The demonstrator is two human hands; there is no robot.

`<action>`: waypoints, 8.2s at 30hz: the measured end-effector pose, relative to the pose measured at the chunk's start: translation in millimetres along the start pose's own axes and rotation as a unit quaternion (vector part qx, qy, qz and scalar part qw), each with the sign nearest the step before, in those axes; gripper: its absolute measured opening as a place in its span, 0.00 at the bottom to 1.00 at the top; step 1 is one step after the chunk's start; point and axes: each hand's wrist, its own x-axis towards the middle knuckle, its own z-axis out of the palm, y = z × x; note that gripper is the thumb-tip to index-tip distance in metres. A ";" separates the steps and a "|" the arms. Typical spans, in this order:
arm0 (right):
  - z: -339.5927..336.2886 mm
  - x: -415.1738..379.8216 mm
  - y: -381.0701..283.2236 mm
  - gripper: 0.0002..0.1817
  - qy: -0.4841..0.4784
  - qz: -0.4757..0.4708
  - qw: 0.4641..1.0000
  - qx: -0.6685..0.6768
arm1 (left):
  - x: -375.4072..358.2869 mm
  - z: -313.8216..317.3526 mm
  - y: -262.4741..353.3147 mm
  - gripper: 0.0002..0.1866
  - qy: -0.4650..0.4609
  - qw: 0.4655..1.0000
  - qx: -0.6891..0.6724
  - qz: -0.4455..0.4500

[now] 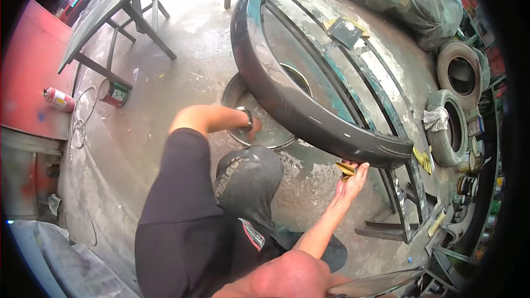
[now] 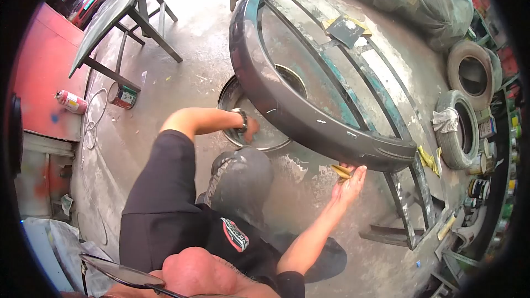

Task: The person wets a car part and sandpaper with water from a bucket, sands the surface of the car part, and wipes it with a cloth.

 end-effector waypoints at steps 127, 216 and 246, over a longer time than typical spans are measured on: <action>-3.2 0.2 8.8 0.31 -0.017 -0.056 0.996 -0.063 | 25.9 -481.2 372.6 0.16 0.323 0.913 0.162 0.191; 17.5 -3.9 23.2 0.27 0.027 -0.056 0.998 -0.001 | -71.9 -332.9 345.8 0.26 0.549 0.822 0.060 0.140; 14.2 -3.7 18.5 0.25 0.030 -0.058 0.997 -0.028 | -104.0 -307.4 267.6 0.17 0.492 0.831 0.124 0.228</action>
